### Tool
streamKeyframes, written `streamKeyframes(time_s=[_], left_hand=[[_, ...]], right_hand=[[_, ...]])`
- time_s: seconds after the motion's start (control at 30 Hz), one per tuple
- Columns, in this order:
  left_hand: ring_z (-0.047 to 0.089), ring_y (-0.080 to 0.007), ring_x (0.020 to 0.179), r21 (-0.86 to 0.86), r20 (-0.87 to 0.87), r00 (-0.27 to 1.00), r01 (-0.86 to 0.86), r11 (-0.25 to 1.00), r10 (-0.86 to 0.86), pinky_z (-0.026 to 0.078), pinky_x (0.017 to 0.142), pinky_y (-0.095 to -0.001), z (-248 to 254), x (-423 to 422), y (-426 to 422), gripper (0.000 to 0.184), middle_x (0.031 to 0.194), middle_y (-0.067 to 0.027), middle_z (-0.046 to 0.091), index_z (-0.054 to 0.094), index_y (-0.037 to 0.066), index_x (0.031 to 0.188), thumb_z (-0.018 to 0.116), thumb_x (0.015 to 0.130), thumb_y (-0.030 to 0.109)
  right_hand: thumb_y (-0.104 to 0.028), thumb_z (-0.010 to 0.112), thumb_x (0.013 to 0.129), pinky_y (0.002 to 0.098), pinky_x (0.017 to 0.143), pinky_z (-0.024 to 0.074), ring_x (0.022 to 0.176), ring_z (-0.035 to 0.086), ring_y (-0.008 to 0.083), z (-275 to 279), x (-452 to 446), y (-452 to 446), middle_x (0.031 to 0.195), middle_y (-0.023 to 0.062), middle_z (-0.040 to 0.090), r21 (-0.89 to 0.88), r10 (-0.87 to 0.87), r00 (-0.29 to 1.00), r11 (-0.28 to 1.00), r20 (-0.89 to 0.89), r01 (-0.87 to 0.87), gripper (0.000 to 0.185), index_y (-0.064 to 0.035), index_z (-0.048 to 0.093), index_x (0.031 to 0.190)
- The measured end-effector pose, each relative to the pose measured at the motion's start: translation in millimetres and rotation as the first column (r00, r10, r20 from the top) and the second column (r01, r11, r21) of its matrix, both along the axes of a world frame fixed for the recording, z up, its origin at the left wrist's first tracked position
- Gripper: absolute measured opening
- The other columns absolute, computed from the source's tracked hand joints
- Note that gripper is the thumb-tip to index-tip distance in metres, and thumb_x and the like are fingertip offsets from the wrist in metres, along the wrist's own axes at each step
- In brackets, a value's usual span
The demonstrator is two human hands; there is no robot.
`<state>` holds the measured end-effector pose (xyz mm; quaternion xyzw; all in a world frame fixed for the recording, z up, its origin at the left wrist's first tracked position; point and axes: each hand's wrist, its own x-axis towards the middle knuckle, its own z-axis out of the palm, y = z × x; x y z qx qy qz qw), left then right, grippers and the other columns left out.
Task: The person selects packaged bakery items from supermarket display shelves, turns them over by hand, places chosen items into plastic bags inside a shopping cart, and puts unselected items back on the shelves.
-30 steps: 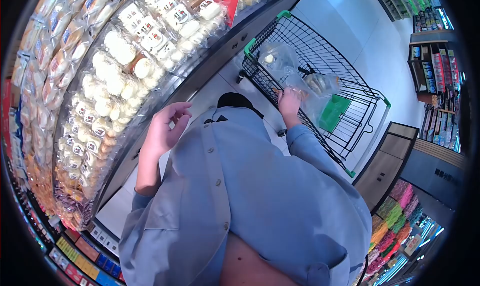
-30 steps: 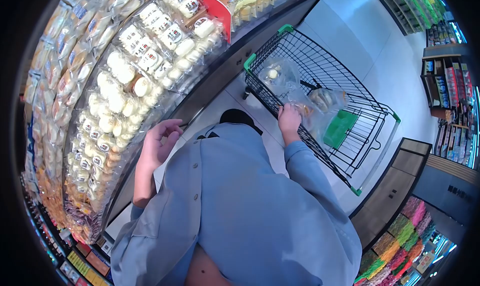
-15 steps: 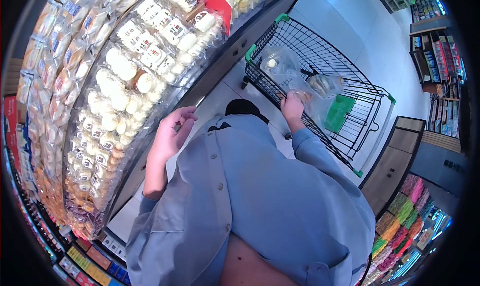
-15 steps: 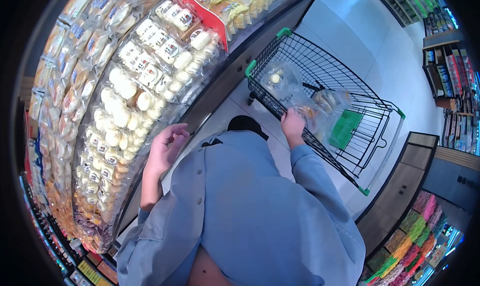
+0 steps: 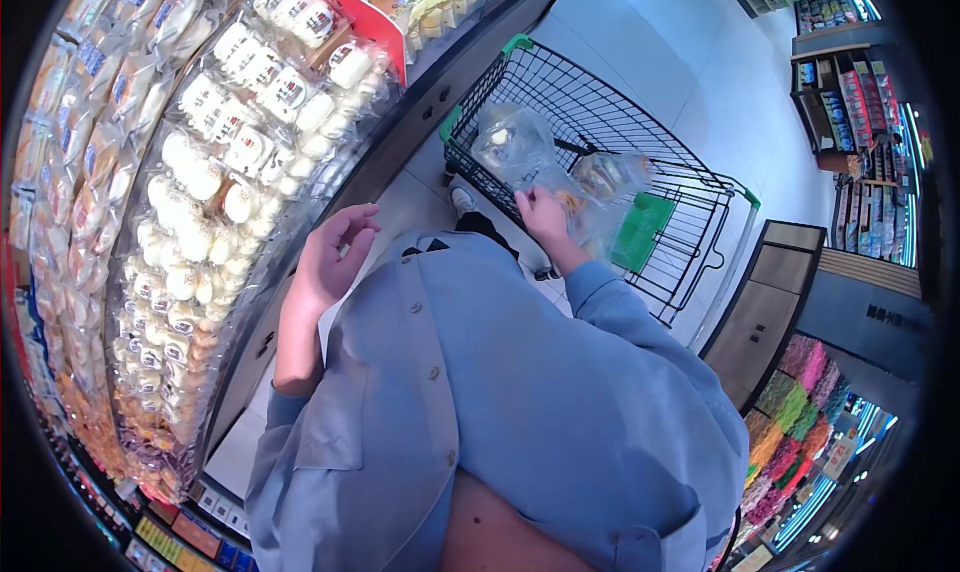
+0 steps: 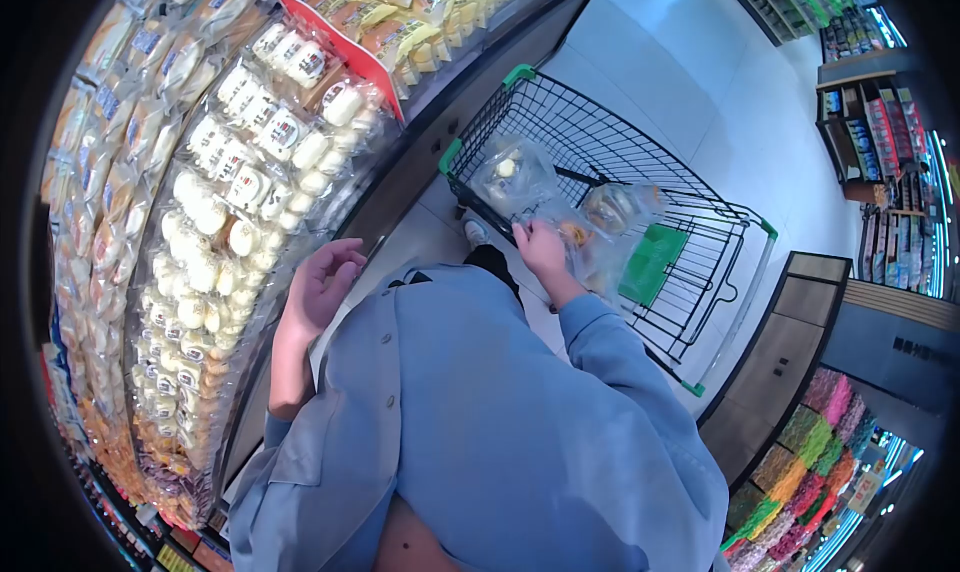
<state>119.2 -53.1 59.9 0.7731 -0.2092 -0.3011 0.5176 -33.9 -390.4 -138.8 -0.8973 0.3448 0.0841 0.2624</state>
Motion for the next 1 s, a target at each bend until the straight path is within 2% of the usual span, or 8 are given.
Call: streamKeyframes(time_s=[0.07, 0.2, 0.47, 0.6, 0.67, 0.8, 0.87, 1.0], left_hand=[[0.061, -0.0122, 0.089, -0.009, -0.018, 0.999, -0.043, 0.999, 0.043, 0.049, 0.083, -0.0269, 0.1, -3.0, -16.6, 0.031, 0.098, -0.0075, 0.068, 0.059, -0.003, 0.122, 0.057, 0.092, 0.005], [0.063, -0.0134, 0.089, 0.039, -0.019, 0.999, -0.03, 0.999, 0.031, 0.049, 0.083, -0.0275, 0.3, -8.8, -41.3, 0.03, 0.099, -0.0085, 0.069, 0.06, -0.002, 0.121, 0.057, 0.092, 0.004], [0.064, -0.015, 0.093, 0.148, -0.095, 0.99, -0.09, 0.985, 0.105, 0.05, 0.085, -0.029, -1.8, -18.7, -63.5, 0.031, 0.101, -0.0098, 0.069, 0.06, 0.0, 0.122, 0.058, 0.092, -0.001], [0.064, -0.0146, 0.093, 0.233, -0.149, 0.97, -0.155, 0.96, 0.193, 0.05, 0.084, -0.0288, -3.1, -23.2, -60.8, 0.031, 0.102, -0.01, 0.069, 0.06, 0.0, 0.123, 0.057, 0.092, -0.002], [0.064, -0.0142, 0.092, 0.264, -0.164, 0.961, -0.173, 0.949, 0.221, 0.05, 0.084, -0.0286, -5.4, -25.8, -59.8, 0.031, 0.102, -0.01, 0.069, 0.06, 0.0, 0.123, 0.057, 0.092, -0.003], [0.064, -0.0142, 0.089, 0.3, -0.129, 0.963, -0.189, 0.935, 0.236, 0.051, 0.083, -0.0284, -9.8, -21.3, -61.0, 0.031, 0.101, -0.0101, 0.069, 0.06, 0.0, 0.122, 0.058, 0.092, -0.002], [0.064, -0.0143, 0.089, 0.325, -0.126, 0.966, -0.173, 0.93, 0.224, 0.051, 0.083, -0.0284, -7.1, -17.9, -61.9, 0.032, 0.101, -0.0105, 0.069, 0.06, 0.0, 0.122, 0.058, 0.091, -0.002], [0.064, -0.015, 0.091, 0.314, -0.129, 0.966, -0.174, 0.933, 0.223, 0.05, 0.084, -0.0287, -9.4, -12.2, -61.3, 0.032, 0.102, -0.0104, 0.069, 0.06, 0.0, 0.122, 0.058, 0.091, -0.003]], right_hand=[[-0.031, 0.057, 0.092, 0.0504, 0.081, 0.0489, 0.093, 0.063, 0.0411, -19.6, 15.6, -19.9, 0.094, 0.0229, 0.067, 0.016, 0.051, 0.946, 0.998, 0.319, -0.06, 0.029, -0.0023, 0.065, 0.094], [-0.024, 0.056, 0.092, 0.0467, 0.079, 0.0495, 0.091, 0.063, 0.0414, -44.1, 68.7, -39.9, 0.094, 0.0245, 0.066, 0.096, 0.046, 0.937, 0.992, 0.347, -0.084, 0.025, -0.0014, 0.065, 0.097], [-0.022, 0.05, 0.089, 0.0464, 0.086, 0.0513, 0.096, 0.066, 0.038, -182.2, 133.1, -56.5, 0.101, 0.0231, 0.068, 0.206, 0.299, 0.95, 0.939, -0.091, -0.276, 0.028, -0.003, 0.069, 0.099], [-0.021, 0.051, 0.088, 0.0451, 0.087, 0.0517, 0.097, 0.066, 0.0362, -205.9, 137.7, -42.8, 0.103, 0.0208, 0.069, 0.235, 0.258, 0.949, 0.948, -0.181, -0.213, 0.03, -0.0039, 0.07, 0.102], [-0.024, 0.055, 0.086, 0.0434, 0.087, 0.0519, 0.1, 0.066, 0.036, -210.0, 145.7, -41.5, 0.106, 0.019, 0.07, 0.319, 0.545, 0.744, 0.836, -0.387, -0.447, 0.03, -0.0056, 0.071, 0.104], [-0.025, 0.058, 0.084, 0.0418, 0.087, 0.0522, 0.102, 0.065, 0.0357, -245.2, 137.1, -32.0, 0.109, 0.017, 0.069, 0.331, 0.502, 0.818, 0.851, -0.281, -0.409, 0.028, -0.0068, 0.073, 0.1], [-0.024, 0.06, 0.083, 0.0414, 0.087, 0.0521, 0.103, 0.065, 0.035, -231.5, 126.9, -31.5, 0.11, 0.0153, 0.069, 0.281, 0.336, 0.913, 0.921, -0.23, -0.268, 0.027, -0.0076, 0.073, 0.101], [-0.025, 0.055, 0.087, 0.0433, 0.088, 0.052, 0.102, 0.066, 0.035, -279.2, 124.4, -40.6, 0.109, 0.0205, 0.069, 0.258, 0.56, 0.752, 0.828, -0.347, -0.498, 0.031, -0.0023, 0.072, 0.1]])
